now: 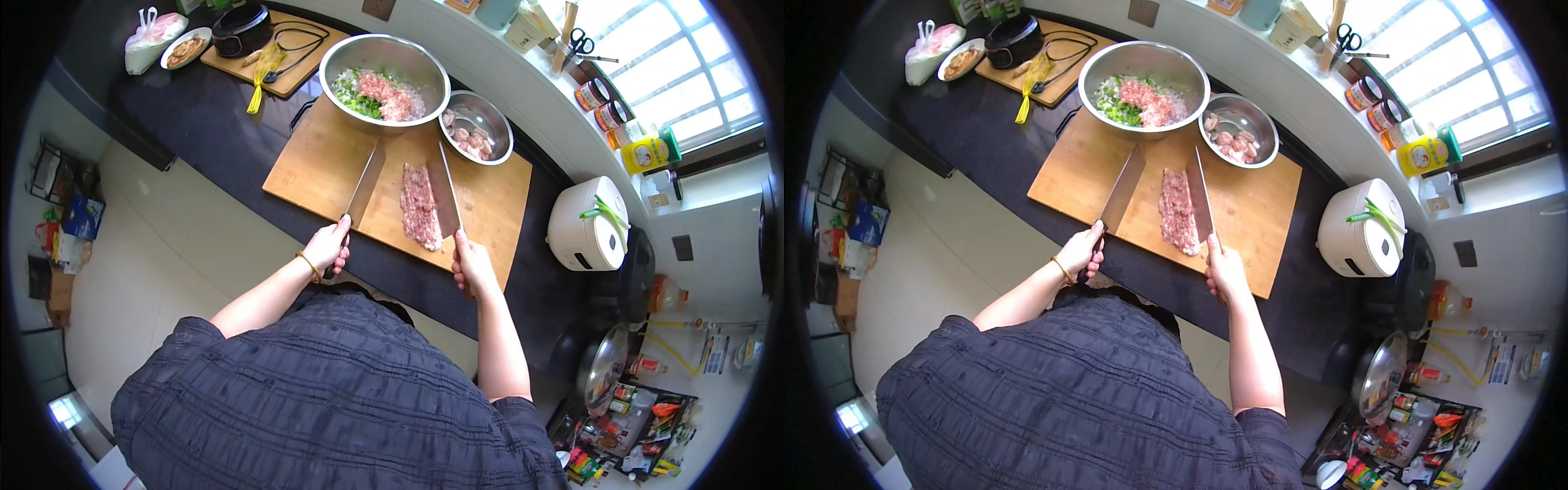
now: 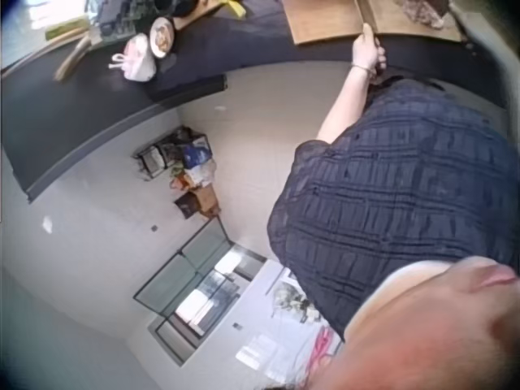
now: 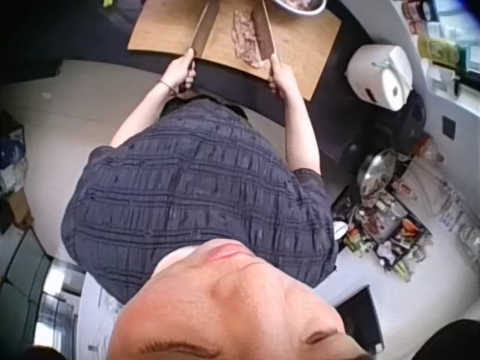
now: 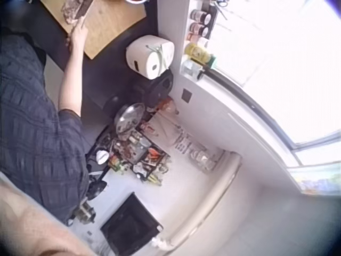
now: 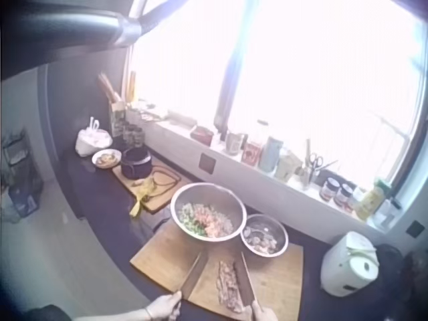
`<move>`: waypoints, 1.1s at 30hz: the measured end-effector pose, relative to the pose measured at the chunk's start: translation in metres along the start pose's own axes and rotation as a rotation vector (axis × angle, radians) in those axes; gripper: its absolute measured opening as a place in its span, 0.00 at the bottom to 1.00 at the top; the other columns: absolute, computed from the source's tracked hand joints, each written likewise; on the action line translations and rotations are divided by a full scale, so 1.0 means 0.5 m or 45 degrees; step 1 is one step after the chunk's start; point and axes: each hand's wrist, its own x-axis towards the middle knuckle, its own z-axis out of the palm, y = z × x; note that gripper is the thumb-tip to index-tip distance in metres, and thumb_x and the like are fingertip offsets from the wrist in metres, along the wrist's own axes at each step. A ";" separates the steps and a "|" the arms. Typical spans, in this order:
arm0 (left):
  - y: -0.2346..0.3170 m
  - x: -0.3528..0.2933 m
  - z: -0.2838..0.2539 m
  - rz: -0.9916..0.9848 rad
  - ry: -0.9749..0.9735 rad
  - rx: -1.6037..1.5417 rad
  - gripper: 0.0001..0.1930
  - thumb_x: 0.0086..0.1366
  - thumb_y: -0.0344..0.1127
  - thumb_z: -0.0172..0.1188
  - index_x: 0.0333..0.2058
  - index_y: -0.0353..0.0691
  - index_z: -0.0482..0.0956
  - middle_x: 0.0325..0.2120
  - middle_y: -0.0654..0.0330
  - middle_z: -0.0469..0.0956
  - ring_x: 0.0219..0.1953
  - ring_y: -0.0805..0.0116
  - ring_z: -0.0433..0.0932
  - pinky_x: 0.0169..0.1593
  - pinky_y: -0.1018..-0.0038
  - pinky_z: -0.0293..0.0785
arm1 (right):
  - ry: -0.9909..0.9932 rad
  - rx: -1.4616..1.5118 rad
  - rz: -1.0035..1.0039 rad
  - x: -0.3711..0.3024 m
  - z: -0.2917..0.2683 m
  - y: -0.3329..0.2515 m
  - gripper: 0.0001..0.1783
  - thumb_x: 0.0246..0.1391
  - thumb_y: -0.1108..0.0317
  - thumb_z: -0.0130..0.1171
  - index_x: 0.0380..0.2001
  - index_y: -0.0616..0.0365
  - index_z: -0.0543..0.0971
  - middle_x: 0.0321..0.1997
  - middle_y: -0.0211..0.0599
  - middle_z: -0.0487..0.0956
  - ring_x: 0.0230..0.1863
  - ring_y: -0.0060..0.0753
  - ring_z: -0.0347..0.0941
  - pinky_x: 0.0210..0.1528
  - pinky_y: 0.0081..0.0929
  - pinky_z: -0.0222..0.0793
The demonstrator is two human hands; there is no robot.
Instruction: The person uses two cleavers to chop a piece of raw meat into small pieces on a wooden cutting board. They then transfer the chopped meat into a large metal bowl containing other ingredients. The person continues to chop additional pieces of meat and adds them to the bowl.
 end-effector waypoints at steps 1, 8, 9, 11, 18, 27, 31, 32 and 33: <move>0.003 -0.002 -0.002 0.001 0.003 0.004 0.23 0.62 0.59 0.40 0.23 0.44 0.61 0.10 0.66 0.61 0.09 0.79 0.57 0.12 0.80 0.58 | 0.006 0.015 -0.092 -0.010 -0.003 -0.014 0.30 0.53 0.37 0.40 0.18 0.55 0.65 0.09 0.28 0.63 0.06 0.21 0.55 0.07 0.22 0.52; 0.003 -0.022 -0.027 -0.045 0.033 0.016 0.24 0.62 0.59 0.40 0.23 0.44 0.61 0.10 0.67 0.60 0.09 0.79 0.57 0.12 0.80 0.58 | 0.009 0.031 0.004 0.010 0.081 0.039 0.29 0.55 0.39 0.39 0.16 0.54 0.63 0.08 0.27 0.60 0.05 0.21 0.53 0.07 0.22 0.52; 0.001 -0.023 -0.031 -0.039 0.034 0.022 0.23 0.62 0.59 0.40 0.23 0.44 0.61 0.10 0.67 0.60 0.09 0.79 0.57 0.12 0.80 0.58 | -0.010 0.037 0.022 0.003 0.071 0.015 0.29 0.55 0.40 0.39 0.16 0.54 0.63 0.08 0.26 0.60 0.05 0.20 0.53 0.07 0.21 0.51; 0.007 -0.023 -0.034 -0.022 0.025 0.025 0.23 0.62 0.59 0.40 0.23 0.44 0.61 0.10 0.67 0.60 0.09 0.79 0.57 0.12 0.80 0.57 | -0.032 0.165 -0.081 -0.028 0.059 -0.021 0.27 0.56 0.42 0.39 0.17 0.53 0.63 0.08 0.25 0.60 0.05 0.18 0.52 0.06 0.18 0.49; 0.008 -0.013 -0.019 -0.020 0.002 -0.008 0.23 0.63 0.59 0.40 0.23 0.44 0.61 0.10 0.67 0.60 0.09 0.79 0.56 0.12 0.80 0.57 | -0.066 0.065 0.079 0.011 0.056 0.026 0.28 0.55 0.39 0.39 0.17 0.53 0.63 0.08 0.26 0.60 0.06 0.19 0.53 0.07 0.20 0.52; 0.001 -0.011 -0.013 -0.018 -0.005 -0.018 0.23 0.62 0.60 0.40 0.23 0.44 0.61 0.10 0.67 0.60 0.09 0.79 0.57 0.12 0.80 0.57 | 0.012 0.035 0.087 0.007 0.087 0.029 0.29 0.56 0.41 0.39 0.16 0.55 0.65 0.08 0.28 0.62 0.06 0.22 0.56 0.07 0.23 0.54; 0.000 -0.006 -0.014 0.003 -0.038 -0.008 0.24 0.62 0.60 0.40 0.24 0.43 0.61 0.11 0.67 0.60 0.09 0.80 0.57 0.12 0.80 0.58 | 0.006 0.236 -0.238 -0.040 0.070 -0.012 0.28 0.56 0.40 0.38 0.18 0.54 0.63 0.08 0.27 0.61 0.06 0.19 0.53 0.07 0.20 0.52; -0.001 -0.004 -0.010 0.001 -0.042 -0.020 0.24 0.62 0.60 0.40 0.24 0.43 0.61 0.11 0.67 0.60 0.09 0.80 0.57 0.12 0.80 0.58 | 0.040 0.158 -0.210 -0.028 0.086 0.006 0.29 0.55 0.39 0.38 0.18 0.54 0.63 0.08 0.27 0.60 0.06 0.19 0.54 0.07 0.21 0.52; 0.000 -0.004 -0.007 -0.002 -0.055 -0.028 0.24 0.62 0.60 0.40 0.24 0.43 0.61 0.11 0.67 0.60 0.09 0.80 0.57 0.12 0.80 0.58 | 0.083 0.082 -0.179 -0.006 0.102 0.038 0.29 0.55 0.39 0.38 0.18 0.54 0.63 0.08 0.27 0.60 0.06 0.20 0.54 0.07 0.21 0.52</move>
